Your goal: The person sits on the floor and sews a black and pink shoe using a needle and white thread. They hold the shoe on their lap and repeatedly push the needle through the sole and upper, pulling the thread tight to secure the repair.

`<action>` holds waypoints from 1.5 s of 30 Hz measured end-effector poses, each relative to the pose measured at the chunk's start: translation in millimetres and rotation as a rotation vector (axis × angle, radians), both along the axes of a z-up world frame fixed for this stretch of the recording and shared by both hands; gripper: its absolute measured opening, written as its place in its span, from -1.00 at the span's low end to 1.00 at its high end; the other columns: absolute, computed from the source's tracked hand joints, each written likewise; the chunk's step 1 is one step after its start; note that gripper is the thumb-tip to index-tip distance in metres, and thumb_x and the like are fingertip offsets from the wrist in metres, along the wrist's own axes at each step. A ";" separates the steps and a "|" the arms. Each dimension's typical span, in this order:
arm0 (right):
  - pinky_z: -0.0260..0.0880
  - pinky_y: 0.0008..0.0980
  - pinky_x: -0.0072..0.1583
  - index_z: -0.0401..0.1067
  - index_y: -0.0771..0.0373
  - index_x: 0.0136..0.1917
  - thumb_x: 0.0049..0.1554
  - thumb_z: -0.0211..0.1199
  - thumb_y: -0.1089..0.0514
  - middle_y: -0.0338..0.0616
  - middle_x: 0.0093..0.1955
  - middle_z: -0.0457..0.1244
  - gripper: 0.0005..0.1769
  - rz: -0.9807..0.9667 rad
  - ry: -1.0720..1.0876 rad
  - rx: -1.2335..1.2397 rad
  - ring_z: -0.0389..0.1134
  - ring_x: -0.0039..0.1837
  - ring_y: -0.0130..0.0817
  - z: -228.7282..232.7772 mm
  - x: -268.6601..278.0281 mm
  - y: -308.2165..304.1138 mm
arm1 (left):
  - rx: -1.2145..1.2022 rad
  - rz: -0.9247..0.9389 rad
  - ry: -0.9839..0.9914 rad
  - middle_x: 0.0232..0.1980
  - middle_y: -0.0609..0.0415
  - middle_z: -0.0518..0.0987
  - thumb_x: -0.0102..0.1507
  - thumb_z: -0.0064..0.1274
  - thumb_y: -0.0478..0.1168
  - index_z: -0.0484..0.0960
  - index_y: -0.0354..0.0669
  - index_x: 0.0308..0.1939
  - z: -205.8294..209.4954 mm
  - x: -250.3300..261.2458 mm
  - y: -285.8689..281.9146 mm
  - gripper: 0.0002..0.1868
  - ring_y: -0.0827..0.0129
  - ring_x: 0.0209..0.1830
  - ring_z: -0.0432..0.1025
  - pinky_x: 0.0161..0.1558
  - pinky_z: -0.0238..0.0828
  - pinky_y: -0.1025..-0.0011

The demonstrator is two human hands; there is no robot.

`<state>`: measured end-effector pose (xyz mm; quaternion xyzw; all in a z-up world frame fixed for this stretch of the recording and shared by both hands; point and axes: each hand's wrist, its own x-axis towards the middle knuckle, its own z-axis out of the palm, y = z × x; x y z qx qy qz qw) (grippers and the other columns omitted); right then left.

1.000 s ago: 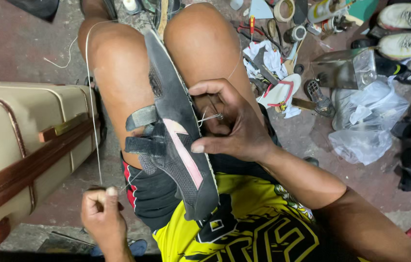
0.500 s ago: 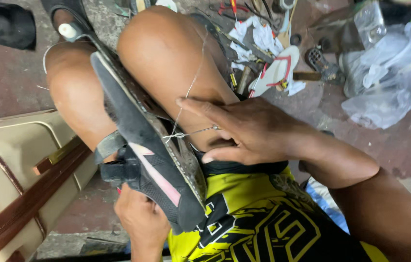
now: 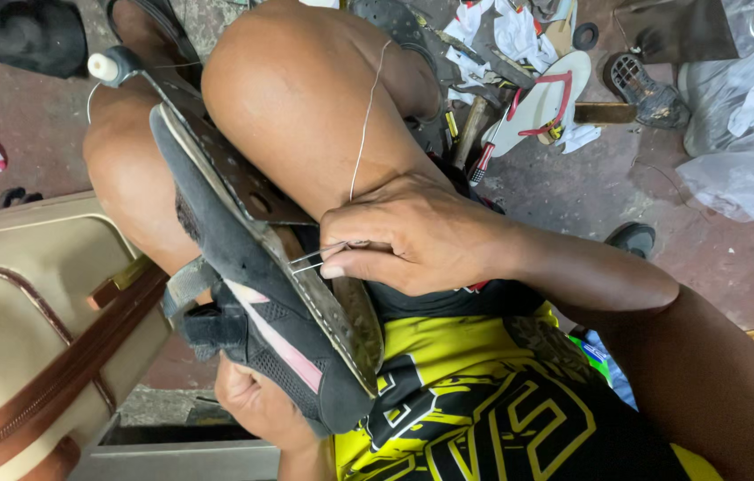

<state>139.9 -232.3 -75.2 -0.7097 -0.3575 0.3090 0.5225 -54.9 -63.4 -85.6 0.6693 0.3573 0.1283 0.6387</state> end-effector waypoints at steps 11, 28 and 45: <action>0.33 -0.37 0.11 0.25 0.31 -0.06 0.50 0.01 0.13 -0.16 0.06 0.27 -0.71 -0.258 0.451 0.554 0.27 0.02 -0.47 -3.6 -3.2 15.2 | 0.240 -0.282 0.219 -0.22 0.11 0.58 0.26 0.08 -0.32 0.57 -0.34 -0.14 18.2 11.7 13.3 -0.85 0.48 -0.23 0.44 -0.12 0.39 0.48; 0.25 -0.36 -0.21 0.31 0.20 -0.13 0.41 0.21 0.07 -0.20 -0.26 0.20 -0.71 -0.221 0.026 0.355 0.30 -0.31 -0.30 -17.3 -6.7 72.9 | -0.364 0.313 0.176 -0.08 0.10 0.56 0.35 -0.17 -0.01 0.46 -0.24 0.05 -66.3 -49.2 20.6 -0.62 0.41 -0.13 0.47 -0.08 0.47 0.38; 0.37 -0.44 0.00 0.39 0.32 0.18 0.38 -0.08 0.27 0.00 0.23 0.17 -0.77 -0.555 0.229 0.249 0.24 -0.07 -0.44 -21.7 1.1 -28.0 | 0.216 -0.677 0.329 -0.04 -0.09 0.61 0.02 0.30 -0.24 0.48 -0.40 0.11 44.3 1.3 5.4 -0.38 0.21 -0.07 0.52 0.03 0.46 0.25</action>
